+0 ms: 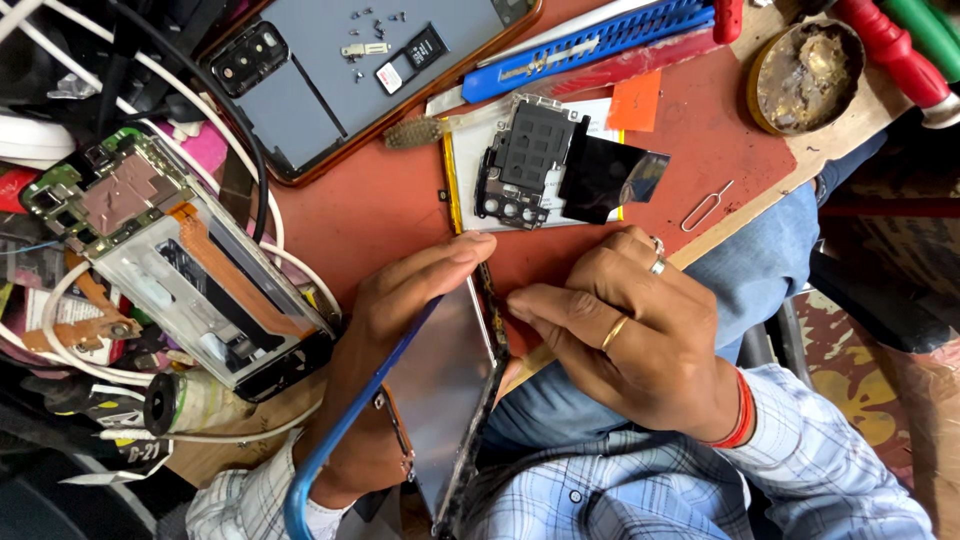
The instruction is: The person works at a cluttered repair bench, prying the frame of a disassembled smartphone and detaching its battery, then reaches to a shelf for a boxed replacement screen. They unwrap the new screen from its packaging and hold it over the phone chassis.
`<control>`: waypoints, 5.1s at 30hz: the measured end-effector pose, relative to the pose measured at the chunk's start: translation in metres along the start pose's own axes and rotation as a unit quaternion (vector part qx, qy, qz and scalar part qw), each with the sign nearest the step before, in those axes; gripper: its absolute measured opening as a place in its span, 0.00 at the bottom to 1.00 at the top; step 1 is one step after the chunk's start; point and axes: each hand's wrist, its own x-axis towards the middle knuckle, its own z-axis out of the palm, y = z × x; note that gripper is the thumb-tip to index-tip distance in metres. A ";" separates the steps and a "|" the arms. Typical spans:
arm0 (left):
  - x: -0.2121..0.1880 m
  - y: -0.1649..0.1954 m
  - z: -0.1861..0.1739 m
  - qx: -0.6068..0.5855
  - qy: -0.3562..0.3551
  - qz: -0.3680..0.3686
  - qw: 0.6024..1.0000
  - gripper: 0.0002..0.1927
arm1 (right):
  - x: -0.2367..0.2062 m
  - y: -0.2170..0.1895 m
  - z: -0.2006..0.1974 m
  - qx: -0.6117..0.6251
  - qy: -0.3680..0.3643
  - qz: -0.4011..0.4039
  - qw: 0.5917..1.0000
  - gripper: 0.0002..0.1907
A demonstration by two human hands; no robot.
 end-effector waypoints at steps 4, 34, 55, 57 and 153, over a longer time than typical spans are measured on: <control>-0.001 -0.001 -0.002 0.009 -0.005 0.006 1.000 0.39 | 0.000 0.000 0.001 -0.002 0.000 -0.008 1.000 0.15; -0.003 -0.003 -0.001 0.017 -0.002 0.002 1.000 0.39 | 0.001 -0.001 0.001 -0.009 -0.007 -0.022 1.000 0.17; 0.003 -0.007 -0.002 0.019 -0.025 -0.010 0.999 0.34 | -0.002 0.005 -0.006 0.011 -0.018 -0.033 0.999 0.18; 0.004 -0.007 -0.002 0.044 -0.024 -0.005 0.999 0.32 | -0.003 0.004 -0.005 0.007 -0.012 -0.032 0.999 0.18; -0.003 0.009 -0.001 0.064 -0.020 0.018 0.998 0.34 | -0.005 0.001 0.003 0.007 0.018 -0.021 1.000 0.15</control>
